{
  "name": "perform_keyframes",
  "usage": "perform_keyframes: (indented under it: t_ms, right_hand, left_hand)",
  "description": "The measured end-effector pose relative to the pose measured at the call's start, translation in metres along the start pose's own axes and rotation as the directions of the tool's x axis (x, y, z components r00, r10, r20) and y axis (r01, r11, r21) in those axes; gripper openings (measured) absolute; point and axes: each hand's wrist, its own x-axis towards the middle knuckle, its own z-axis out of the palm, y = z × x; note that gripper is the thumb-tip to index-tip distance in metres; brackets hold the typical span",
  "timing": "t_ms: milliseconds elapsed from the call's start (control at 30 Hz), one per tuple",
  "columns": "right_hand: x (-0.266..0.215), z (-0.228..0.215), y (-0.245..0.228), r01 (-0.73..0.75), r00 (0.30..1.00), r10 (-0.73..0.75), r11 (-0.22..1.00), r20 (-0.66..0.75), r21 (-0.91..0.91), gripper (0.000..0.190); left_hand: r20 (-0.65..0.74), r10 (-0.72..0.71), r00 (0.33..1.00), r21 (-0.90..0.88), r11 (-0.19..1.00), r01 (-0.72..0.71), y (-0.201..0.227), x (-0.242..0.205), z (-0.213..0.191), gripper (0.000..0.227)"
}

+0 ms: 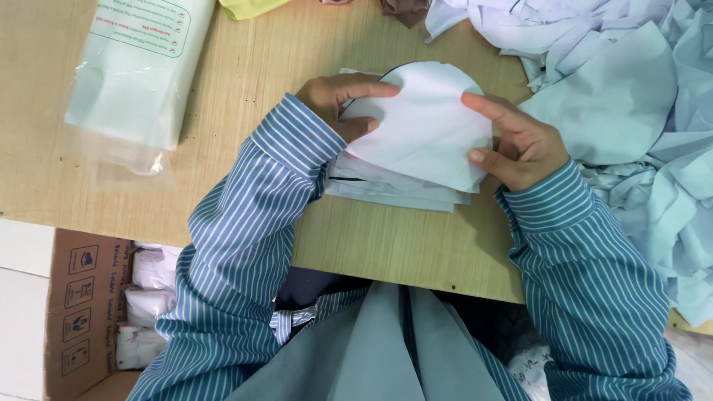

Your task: The person picks up white fabric pieces from a pile, aligns them, folds them, and places them onto a stack on a wooden table.

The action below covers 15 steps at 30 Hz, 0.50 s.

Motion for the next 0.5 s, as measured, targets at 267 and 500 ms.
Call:
perform_keyframes:
  t_ms: [267,500]
  right_hand:
    - [0.0,0.024,0.004,-0.194,0.981,0.193,0.954,0.026,0.227,0.058]
    - [0.004,0.027,-0.006,-0.226,0.974,0.228,0.944,0.021,0.242,0.058]
  left_hand:
    - [0.06,-0.314,0.948,0.065,0.949,0.31,0.012,-0.013,-0.014,0.035]
    - [0.113,-0.435,0.893,0.108,0.899,0.424,0.042,-0.017,-0.021,0.045]
